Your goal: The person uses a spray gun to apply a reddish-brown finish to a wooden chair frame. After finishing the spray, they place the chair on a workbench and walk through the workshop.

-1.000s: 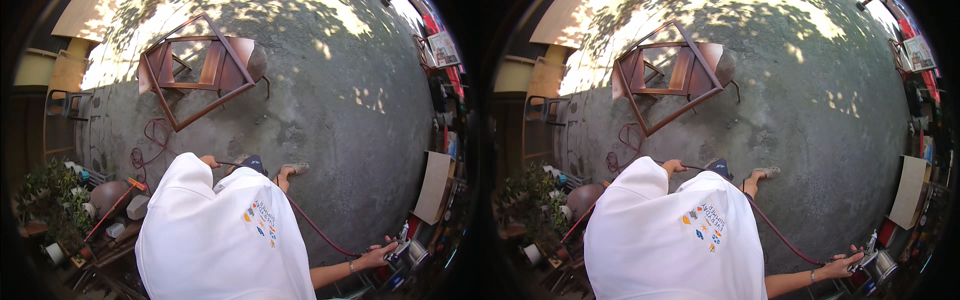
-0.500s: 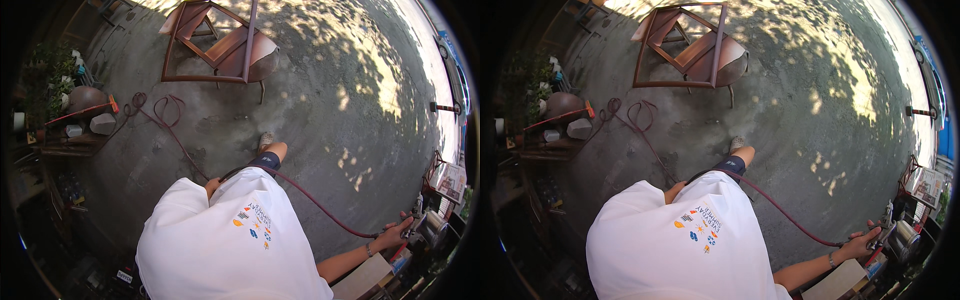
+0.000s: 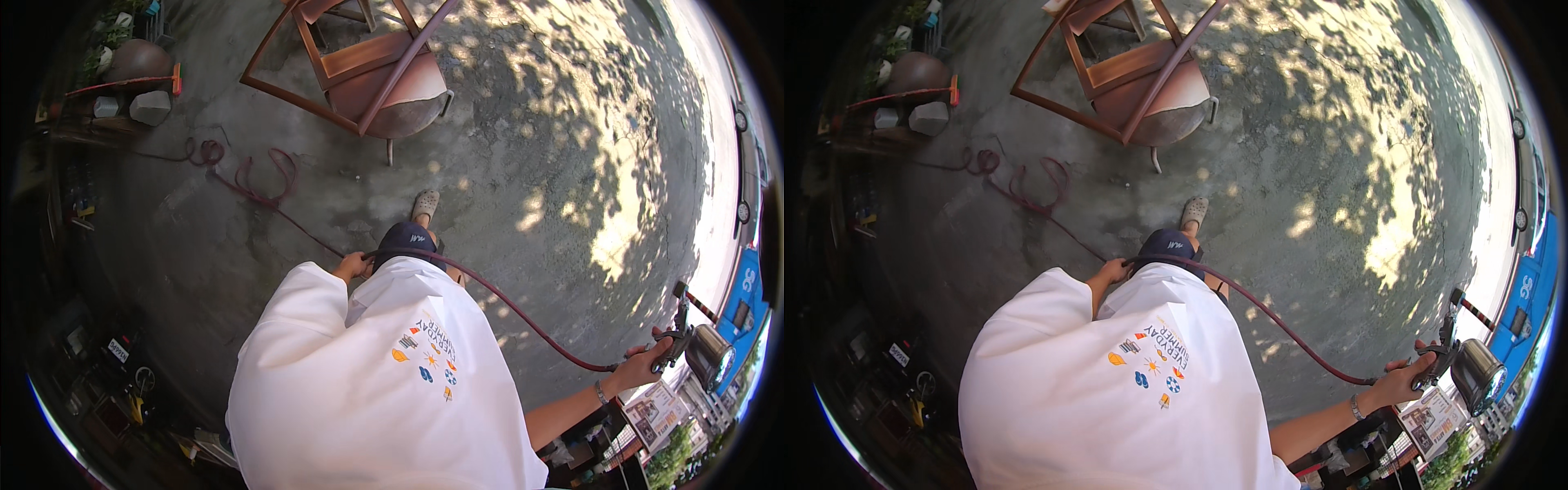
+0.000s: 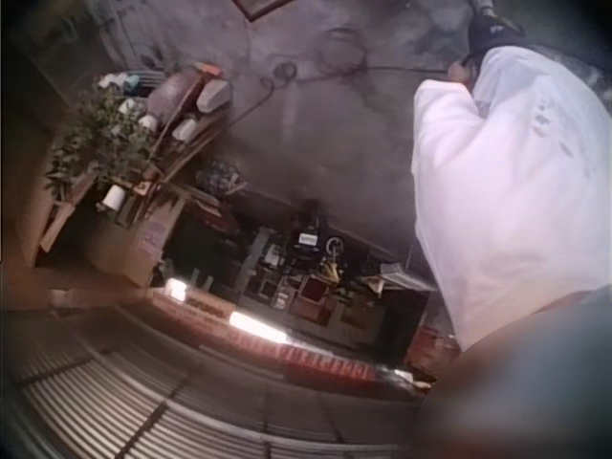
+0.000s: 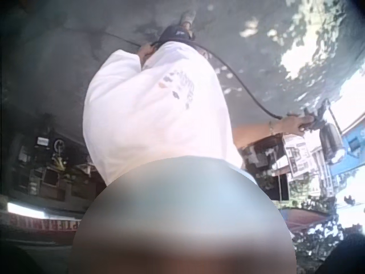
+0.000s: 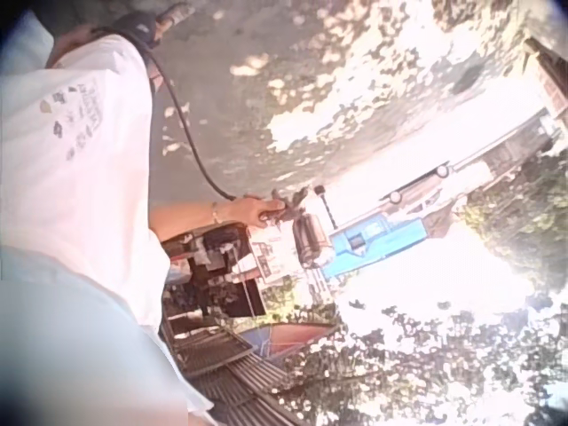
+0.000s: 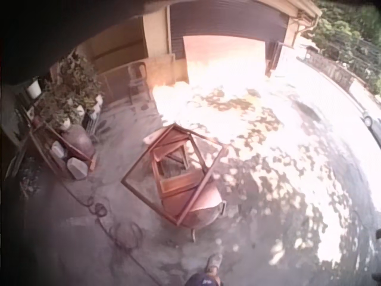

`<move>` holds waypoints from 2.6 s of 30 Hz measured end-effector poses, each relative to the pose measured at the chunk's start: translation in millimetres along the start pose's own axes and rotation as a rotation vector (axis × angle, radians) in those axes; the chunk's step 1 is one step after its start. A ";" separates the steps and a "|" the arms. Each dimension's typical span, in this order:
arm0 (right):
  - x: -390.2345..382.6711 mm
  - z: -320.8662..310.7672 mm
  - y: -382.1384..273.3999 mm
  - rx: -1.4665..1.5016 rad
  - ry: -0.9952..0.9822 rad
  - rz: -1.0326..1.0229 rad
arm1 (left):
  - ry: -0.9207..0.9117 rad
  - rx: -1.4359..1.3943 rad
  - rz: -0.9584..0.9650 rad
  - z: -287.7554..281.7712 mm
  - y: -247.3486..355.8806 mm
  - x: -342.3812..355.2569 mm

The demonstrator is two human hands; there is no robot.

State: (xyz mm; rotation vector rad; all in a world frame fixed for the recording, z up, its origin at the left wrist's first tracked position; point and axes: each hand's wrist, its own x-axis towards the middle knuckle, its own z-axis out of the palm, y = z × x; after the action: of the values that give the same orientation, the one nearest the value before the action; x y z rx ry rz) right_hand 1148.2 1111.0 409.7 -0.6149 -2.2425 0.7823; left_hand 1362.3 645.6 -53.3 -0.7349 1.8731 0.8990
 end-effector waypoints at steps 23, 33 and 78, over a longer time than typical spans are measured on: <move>470.4 428.1 6.2 0.228 -0.451 -0.284 | -0.127 -0.645 -0.254 258.0 478.5 83.2; 536.1 655.7 -121.5 0.440 -0.828 -0.668 | 0.613 -1.023 -0.062 240.7 670.3 272.7; 36.9 1536.6 -532.7 0.813 -1.929 -0.858 | 1.049 -0.886 -0.704 -449.4 919.0 609.3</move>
State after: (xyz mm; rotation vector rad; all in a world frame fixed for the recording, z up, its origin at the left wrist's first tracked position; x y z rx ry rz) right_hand -94.5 207.0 -123.9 2.1882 -2.4887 1.9335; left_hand 182.2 715.4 -195.8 -2.6027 1.6671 0.9001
